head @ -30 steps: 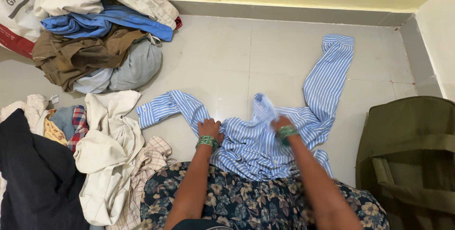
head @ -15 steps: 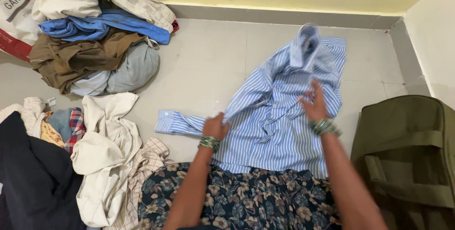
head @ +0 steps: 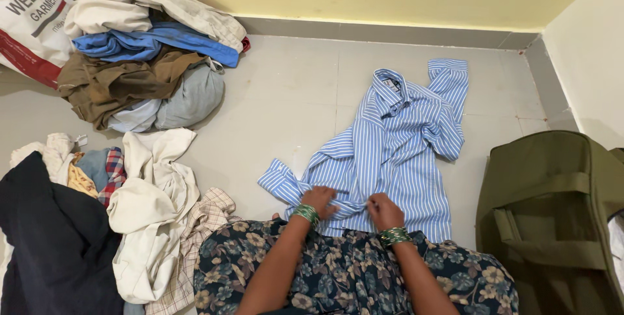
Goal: The person folds a striped shirt by hand on the floor, smoothing the fabric and aligning the sleeves.
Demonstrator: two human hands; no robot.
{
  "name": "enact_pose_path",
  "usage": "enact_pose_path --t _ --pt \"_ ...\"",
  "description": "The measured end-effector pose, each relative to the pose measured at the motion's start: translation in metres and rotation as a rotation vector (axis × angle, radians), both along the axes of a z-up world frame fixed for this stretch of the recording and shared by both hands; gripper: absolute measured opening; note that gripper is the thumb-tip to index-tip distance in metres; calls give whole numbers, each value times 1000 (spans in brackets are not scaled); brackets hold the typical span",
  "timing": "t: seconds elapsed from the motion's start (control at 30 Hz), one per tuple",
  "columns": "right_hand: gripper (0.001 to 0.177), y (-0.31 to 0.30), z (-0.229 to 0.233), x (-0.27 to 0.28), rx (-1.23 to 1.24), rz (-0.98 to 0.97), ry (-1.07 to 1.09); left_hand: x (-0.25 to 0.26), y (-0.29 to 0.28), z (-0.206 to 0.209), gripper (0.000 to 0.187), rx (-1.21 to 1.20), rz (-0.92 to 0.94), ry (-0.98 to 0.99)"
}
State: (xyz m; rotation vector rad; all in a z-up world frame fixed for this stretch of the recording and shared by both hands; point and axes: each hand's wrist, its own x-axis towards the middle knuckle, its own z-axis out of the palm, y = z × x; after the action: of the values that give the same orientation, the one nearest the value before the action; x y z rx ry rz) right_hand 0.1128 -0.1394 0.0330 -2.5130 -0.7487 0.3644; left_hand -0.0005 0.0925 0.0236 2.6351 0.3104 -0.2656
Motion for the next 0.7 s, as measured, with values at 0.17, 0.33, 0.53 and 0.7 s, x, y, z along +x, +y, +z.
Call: enact_pose_path --t 0.17,0.33,0.53,0.7 --pt "15 -21 3 8 83 -73 -42 -9 63 -15 31 224 412 -185" --pt "58 11 43 -27 65 80 133 -41 129 -24 54 178 723 42" --pt "64 23 9 -39 68 507 -139 -45 119 -32 58 159 767 276" --pt "41 11 -6 -22 89 145 -72 -40 110 -26 74 124 709 406"
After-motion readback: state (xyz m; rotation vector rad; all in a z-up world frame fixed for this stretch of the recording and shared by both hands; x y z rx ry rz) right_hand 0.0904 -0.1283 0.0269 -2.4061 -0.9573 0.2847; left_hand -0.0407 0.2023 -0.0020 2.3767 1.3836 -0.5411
